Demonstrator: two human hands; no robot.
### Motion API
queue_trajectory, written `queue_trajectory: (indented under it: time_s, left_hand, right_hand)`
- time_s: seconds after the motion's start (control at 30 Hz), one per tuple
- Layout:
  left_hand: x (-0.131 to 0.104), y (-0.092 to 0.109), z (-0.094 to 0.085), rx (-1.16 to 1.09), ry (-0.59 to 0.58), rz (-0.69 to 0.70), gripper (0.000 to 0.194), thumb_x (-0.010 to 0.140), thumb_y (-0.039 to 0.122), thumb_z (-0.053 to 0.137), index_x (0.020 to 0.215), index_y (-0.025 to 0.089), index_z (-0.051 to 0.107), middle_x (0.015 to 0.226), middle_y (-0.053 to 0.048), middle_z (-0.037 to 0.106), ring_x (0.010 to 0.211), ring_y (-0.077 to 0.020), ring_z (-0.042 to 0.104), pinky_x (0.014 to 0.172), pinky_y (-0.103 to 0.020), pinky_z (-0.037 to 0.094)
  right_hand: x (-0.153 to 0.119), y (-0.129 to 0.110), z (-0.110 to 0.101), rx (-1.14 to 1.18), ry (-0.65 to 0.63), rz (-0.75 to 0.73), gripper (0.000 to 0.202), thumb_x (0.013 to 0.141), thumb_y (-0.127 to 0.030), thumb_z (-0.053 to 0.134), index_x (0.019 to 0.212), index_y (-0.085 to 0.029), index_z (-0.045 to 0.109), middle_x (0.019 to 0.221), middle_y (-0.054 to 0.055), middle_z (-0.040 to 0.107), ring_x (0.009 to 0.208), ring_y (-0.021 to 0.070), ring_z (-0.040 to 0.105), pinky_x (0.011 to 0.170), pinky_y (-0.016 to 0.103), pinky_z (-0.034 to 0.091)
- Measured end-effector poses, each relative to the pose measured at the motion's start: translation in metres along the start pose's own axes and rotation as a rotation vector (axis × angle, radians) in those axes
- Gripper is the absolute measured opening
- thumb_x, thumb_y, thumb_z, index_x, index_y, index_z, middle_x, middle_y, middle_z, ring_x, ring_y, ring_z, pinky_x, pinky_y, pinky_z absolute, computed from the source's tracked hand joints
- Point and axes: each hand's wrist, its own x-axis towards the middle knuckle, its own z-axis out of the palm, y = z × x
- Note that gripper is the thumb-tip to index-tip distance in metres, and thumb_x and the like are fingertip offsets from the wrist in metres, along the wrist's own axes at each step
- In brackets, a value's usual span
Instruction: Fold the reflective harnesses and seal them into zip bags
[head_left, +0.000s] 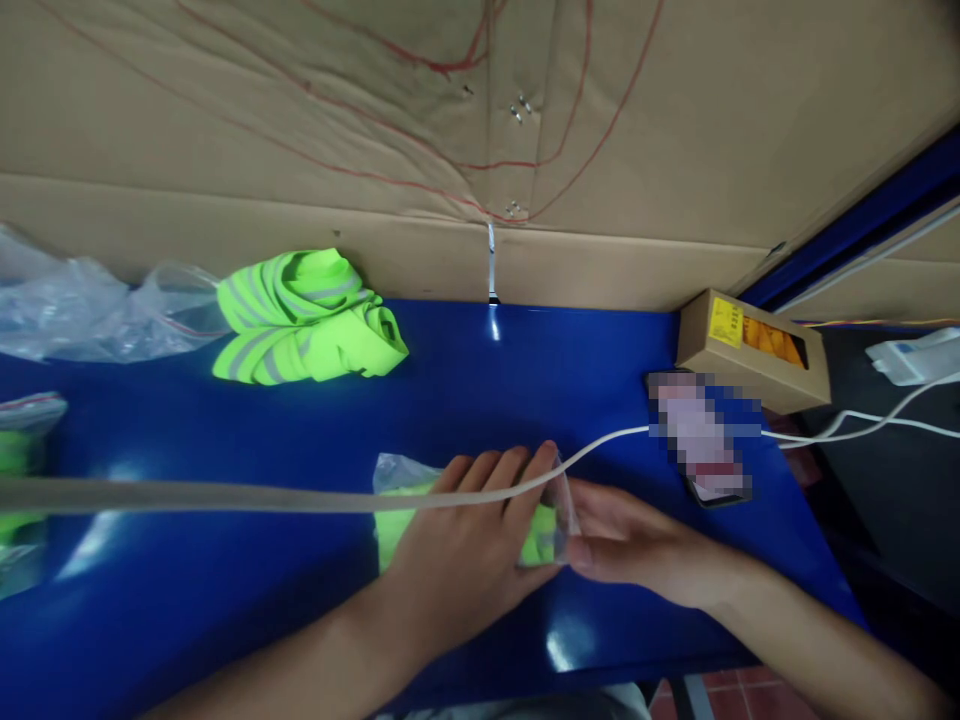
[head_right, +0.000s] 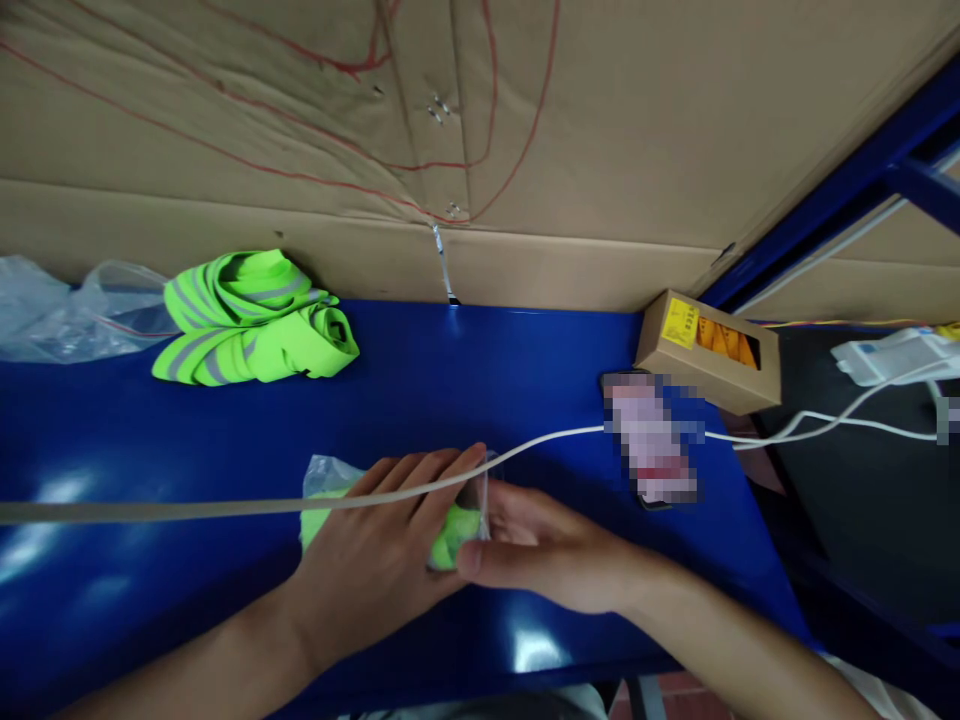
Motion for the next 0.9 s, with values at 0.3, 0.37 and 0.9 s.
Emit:
queue_trajectory:
  time_s: [0.3, 0.37, 0.9]
  left_hand:
    - [0.016, -0.045, -0.028, -0.914, -0.438, -0.414, 0.057, 0.081, 0.055, 0.074, 0.130, 0.031, 0.058, 0.120, 0.000, 0.072, 0.106, -0.0216, 0.071, 0.084, -0.032, 0.059]
    - [0.018, -0.050, -0.030, -1.206, -0.544, -0.434, 0.053, 0.082, 0.052, 0.075, 0.128, 0.029, 0.060, 0.120, -0.001, 0.072, 0.111, -0.0228, 0.069, 0.091, -0.034, 0.057]
    - [0.010, -0.045, -0.011, -1.284, -0.269, -0.525, 0.066, 0.087, 0.068, 0.060, 0.140, 0.031, 0.047, 0.120, -0.005, 0.065, 0.110, -0.0256, 0.061, 0.095, -0.038, 0.047]
  right_hand:
    - [-0.007, 0.008, -0.018, -0.826, 0.471, -0.289, 0.047, 0.094, -0.035, 0.070, 0.139, -0.031, 0.059, 0.147, 0.008, 0.055, 0.139, 0.0259, 0.049, 0.120, 0.046, 0.034]
    - [-0.008, 0.008, -0.020, -0.783, 0.321, -0.287, 0.060, 0.094, -0.037, 0.070, 0.150, -0.034, 0.047, 0.153, 0.009, 0.048, 0.134, 0.0246, 0.053, 0.113, 0.042, 0.043]
    - [0.002, 0.013, -0.027, -0.789, 0.460, -0.393, 0.025, 0.090, -0.032, 0.076, 0.114, -0.026, 0.071, 0.101, 0.001, 0.067, 0.074, 0.0108, 0.057, 0.065, 0.022, 0.047]
